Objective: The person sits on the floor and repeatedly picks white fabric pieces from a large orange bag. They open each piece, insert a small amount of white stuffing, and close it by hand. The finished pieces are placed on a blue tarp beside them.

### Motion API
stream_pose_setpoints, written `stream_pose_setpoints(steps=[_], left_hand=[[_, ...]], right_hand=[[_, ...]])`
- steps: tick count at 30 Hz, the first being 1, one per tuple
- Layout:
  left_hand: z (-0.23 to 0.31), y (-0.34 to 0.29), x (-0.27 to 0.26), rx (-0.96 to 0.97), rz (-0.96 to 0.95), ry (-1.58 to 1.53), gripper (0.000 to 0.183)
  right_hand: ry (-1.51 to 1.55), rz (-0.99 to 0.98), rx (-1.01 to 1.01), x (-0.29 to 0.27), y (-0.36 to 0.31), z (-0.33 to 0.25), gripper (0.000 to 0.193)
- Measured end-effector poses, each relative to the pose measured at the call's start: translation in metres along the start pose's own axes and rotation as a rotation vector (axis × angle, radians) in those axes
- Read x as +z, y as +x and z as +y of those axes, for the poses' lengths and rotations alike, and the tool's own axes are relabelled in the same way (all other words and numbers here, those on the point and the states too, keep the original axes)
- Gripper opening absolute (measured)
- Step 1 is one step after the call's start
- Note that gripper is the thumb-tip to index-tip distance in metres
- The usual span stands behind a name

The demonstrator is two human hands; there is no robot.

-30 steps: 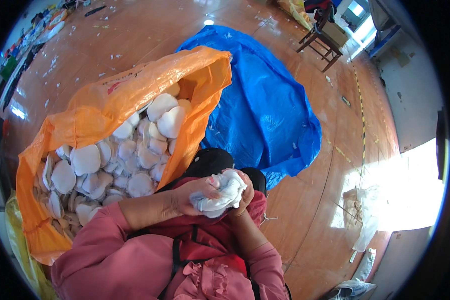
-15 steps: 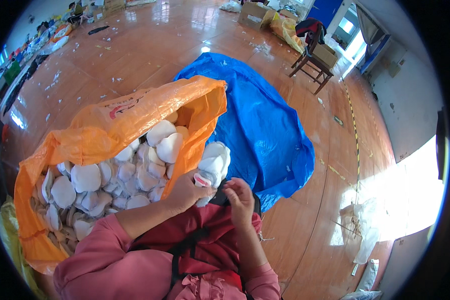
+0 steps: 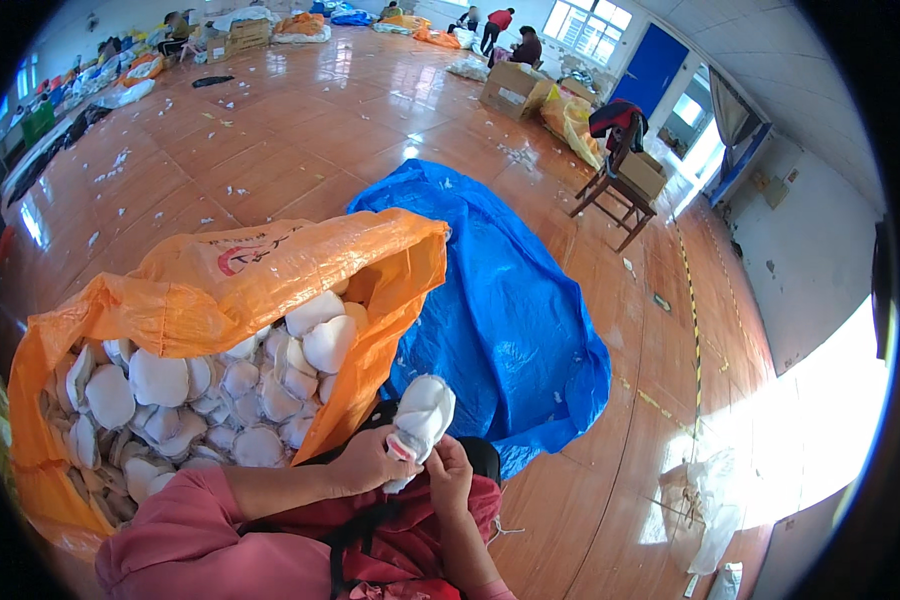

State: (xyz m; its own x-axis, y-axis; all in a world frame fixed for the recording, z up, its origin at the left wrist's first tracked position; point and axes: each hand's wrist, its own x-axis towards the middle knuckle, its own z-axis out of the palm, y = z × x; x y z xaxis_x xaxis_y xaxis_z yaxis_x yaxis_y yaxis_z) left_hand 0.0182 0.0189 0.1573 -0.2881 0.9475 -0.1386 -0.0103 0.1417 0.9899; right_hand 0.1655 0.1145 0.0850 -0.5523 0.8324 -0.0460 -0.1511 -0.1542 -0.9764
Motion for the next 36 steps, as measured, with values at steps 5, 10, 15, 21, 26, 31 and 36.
stream_pose_setpoints(steps=[5, 10, 15, 21, 26, 31, 36], left_hand=[[-0.017, -0.007, 0.011, -0.016, -0.016, -0.074, 0.039], [-0.014, -0.014, 0.018, -0.185, -0.120, -0.469, 0.035], [-0.009, -0.016, 0.021, -0.209, -0.147, -0.504, 0.033], [-0.012, -0.012, 0.027, -0.131, -0.109, -0.493, 0.038], [-0.023, -0.012, 0.036, -0.131, -0.085, -0.589, 0.037], [-0.045, -0.010, 0.041, -0.264, -0.128, -0.771, 0.027], [-0.025, -0.010, 0.040, -0.474, -0.244, -0.995, 0.017]], right_hand=[[-0.113, 0.043, -0.004, 0.000, -0.005, 0.003, 0.022], [-0.073, 0.038, -0.007, -0.002, -0.008, 0.012, 0.020], [-0.035, 0.036, -0.013, -0.005, -0.010, 0.016, 0.017], [0.317, 0.129, -0.050, 0.005, -0.016, 0.010, 0.013], [0.195, -0.020, 0.023, -0.002, -0.013, 0.013, 0.035], [0.107, -0.001, -0.005, -0.011, -0.006, 0.014, 0.025], [-0.048, 0.163, -0.113, -0.002, -0.010, 0.001, 0.020]])
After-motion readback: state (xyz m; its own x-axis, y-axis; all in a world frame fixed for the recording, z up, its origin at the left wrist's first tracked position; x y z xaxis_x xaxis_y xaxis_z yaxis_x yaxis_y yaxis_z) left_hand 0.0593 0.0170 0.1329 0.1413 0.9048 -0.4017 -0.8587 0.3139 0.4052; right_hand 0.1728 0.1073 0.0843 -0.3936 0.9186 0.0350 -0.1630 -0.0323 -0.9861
